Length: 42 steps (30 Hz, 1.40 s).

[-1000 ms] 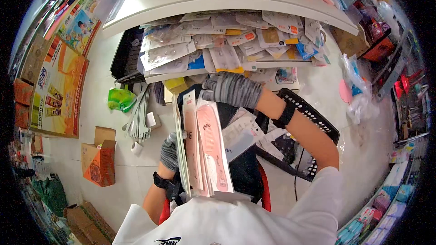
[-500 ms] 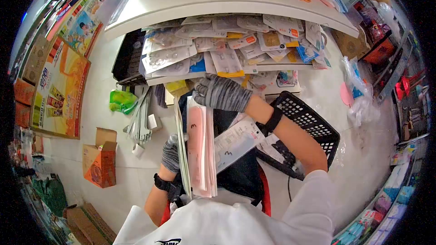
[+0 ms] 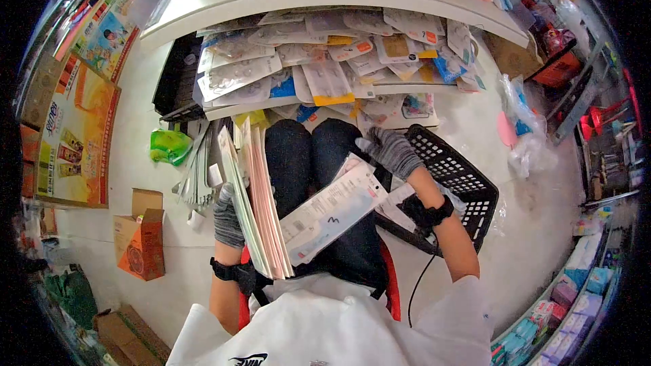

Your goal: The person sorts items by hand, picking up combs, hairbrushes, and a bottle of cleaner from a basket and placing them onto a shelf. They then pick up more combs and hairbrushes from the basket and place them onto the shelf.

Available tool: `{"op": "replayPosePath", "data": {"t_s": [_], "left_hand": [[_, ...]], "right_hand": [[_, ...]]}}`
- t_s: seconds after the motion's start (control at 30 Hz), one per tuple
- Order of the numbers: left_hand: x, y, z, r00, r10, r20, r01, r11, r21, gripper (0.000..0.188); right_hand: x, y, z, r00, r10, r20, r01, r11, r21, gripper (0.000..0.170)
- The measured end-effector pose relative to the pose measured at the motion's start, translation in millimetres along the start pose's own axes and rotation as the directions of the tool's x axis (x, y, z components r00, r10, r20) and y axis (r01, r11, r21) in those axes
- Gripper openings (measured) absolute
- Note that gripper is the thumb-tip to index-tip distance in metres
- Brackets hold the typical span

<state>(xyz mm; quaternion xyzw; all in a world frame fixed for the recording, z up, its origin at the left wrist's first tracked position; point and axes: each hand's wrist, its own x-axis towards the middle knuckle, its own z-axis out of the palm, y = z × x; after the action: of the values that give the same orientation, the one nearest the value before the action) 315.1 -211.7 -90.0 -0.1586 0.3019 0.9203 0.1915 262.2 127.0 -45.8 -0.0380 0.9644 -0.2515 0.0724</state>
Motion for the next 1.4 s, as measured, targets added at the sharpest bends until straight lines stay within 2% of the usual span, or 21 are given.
{"op": "replayPosePath", "data": {"t_s": [0.07, 0.1, 0.2, 0.37, 0.47, 0.5, 0.53, 0.57, 0.6, 0.67, 0.77, 0.8, 0.87, 0.93, 1.0, 1.03, 1.07, 1.1, 1.13, 1.23, 1.4], "left_hand": [[3.3, -2.5, -2.7, 1.000, 0.024, -0.015, -0.023, 0.998, 0.050, 0.038], [2.3, -1.8, 2.4, 0.999, 0.033, -0.020, -0.032, 0.997, 0.064, 0.039], [4.0, -4.8, 7.2, 1.000, 0.013, -0.007, -0.013, 0.999, 0.044, 0.040], [-1.5, -5.0, 12.9, 1.000, -0.006, -0.011, 0.007, 0.998, 0.069, 0.042], [-4.2, -2.7, 11.4, 1.000, -0.017, -0.020, 0.019, 0.997, 0.075, 0.041], [-5.4, -2.3, 10.6, 1.000, -0.010, -0.029, 0.013, 0.997, 0.080, 0.041], [-7.0, -1.8, 9.9, 0.999, -0.004, -0.040, 0.007, 0.996, 0.086, 0.040], [-6.0, -1.4, 7.2, 0.999, 0.009, -0.048, -0.004, 0.996, 0.093, 0.040], [-6.7, -0.5, 8.4, 0.999, 0.019, -0.049, -0.015, 0.996, 0.091, 0.041], [-8.4, 1.5, 12.8, 0.998, 0.036, -0.047, -0.032, 0.996, 0.089, 0.041], [-7.5, 1.5, 16.0, 0.995, 0.067, -0.070, -0.059, 0.993, 0.102, 0.041], [-7.6, 1.8, 18.4, 0.995, 0.078, -0.068, -0.070, 0.992, 0.103, 0.041], [-9.6, 1.6, 23.1, 0.992, 0.105, -0.069, -0.098, 0.990, 0.105, 0.040], [-8.6, 1.1, 23.9, 0.992, 0.089, -0.087, -0.083, 0.994, 0.064, 0.039], [-6.5, -2.1, 26.9, 0.992, 0.097, -0.085, -0.095, 0.995, 0.025, 0.038], [-5.0, -3.9, 26.5, 0.991, 0.101, -0.092, -0.102, 0.995, -0.002, 0.038], [-3.6, -4.7, 27.3, 0.992, 0.103, -0.076, -0.105, 0.994, -0.023, 0.037], [-1.9, -5.3, 28.4, 0.993, 0.104, -0.061, -0.107, 0.993, -0.043, 0.037], [-0.7, -6.0, 28.8, 0.993, 0.106, -0.045, -0.109, 0.992, -0.064, 0.036], [0.6, -6.6, 38.0, 0.997, 0.068, 0.037, -0.059, 0.975, -0.213, 0.037], [4.4, -11.3, 53.2, 0.992, 0.087, 0.096, -0.045, 0.925, -0.376, 0.040]], "right_hand": [[-10.7, 5.8, -3.9, 0.963, 0.083, 0.257, -0.083, 0.996, -0.014, 0.036], [-14.0, 41.2, 26.4, 0.966, -0.260, 0.017, 0.249, 0.942, 0.223, 0.034], [-9.8, 15.0, 15.0, 0.910, 0.073, 0.408, -0.188, 0.950, 0.248, 0.032], [2.7, 33.0, 21.0, 0.842, -0.124, 0.525, -0.157, 0.875, 0.457, 0.031], [4.7, 15.6, -0.6, 0.945, -0.174, 0.279, 0.023, 0.881, 0.473, 0.041], [6.8, 19.4, -2.3, 0.970, -0.230, 0.073, 0.160, 0.840, 0.518, 0.047], [9.2, 24.4, -10.8, 0.974, -0.097, 0.206, -0.084, 0.690, 0.719, 0.047], [10.1, 24.3, -9.8, 0.998, -0.050, -0.043, 0.066, 0.691, 0.719, 0.046], [10.3, 24.0, -9.0, 0.957, -0.002, -0.290, 0.209, 0.700, 0.683, 0.044], [27.8, 52.4, -25.4, 0.957, 0.157, -0.244, 0.018, 0.807, 0.591, 0.040], [11.2, 48.0, -51.2, 0.805, 0.309, -0.507, 0.133, 0.739, 0.661, 0.034], [8.4, 46.3, -58.4, 0.744, 0.421, -0.519, 0.206, 0.594, 0.778, 0.032], [-12.6, 21.3, -74.5, 0.690, 0.522, -0.501, 0.192, 0.536, 0.822, 0.030], [-34.5, 0.1, -71.9, 0.761, 0.477, -0.440, 0.277, 0.375, 0.885, 0.032], [-49.5, 6.9, -45.3, 0.814, 0.373, -0.446, 0.235, 0.491, 0.839, 0.034], [-60.5, -8.2, -35.1, 0.859, 0.375, -0.349, 0.251, 0.286, 0.925, 0.036], [-68.2, -18.1, -23.7, 0.877, 0.329, -0.351, 0.236, 0.340, 0.910, 0.037], [-77.3, -10.2, -11.9, 0.822, 0.260, -0.507, 0.012, 0.882, 0.471, 0.037], [-86.5, -28.8, -6.9, 0.868, 0.350, -0.353, 0.025, 0.679, 0.734, 0.036], [-112.1, -29.5, 39.0, 0.850, 0.333, -0.409, 0.010, 0.765, 0.644, 0.044], [-132.8, -84.1, 61.4, 0.831, 0.408, -0.379, -0.011, 0.692, 0.721, 0.049]]}}
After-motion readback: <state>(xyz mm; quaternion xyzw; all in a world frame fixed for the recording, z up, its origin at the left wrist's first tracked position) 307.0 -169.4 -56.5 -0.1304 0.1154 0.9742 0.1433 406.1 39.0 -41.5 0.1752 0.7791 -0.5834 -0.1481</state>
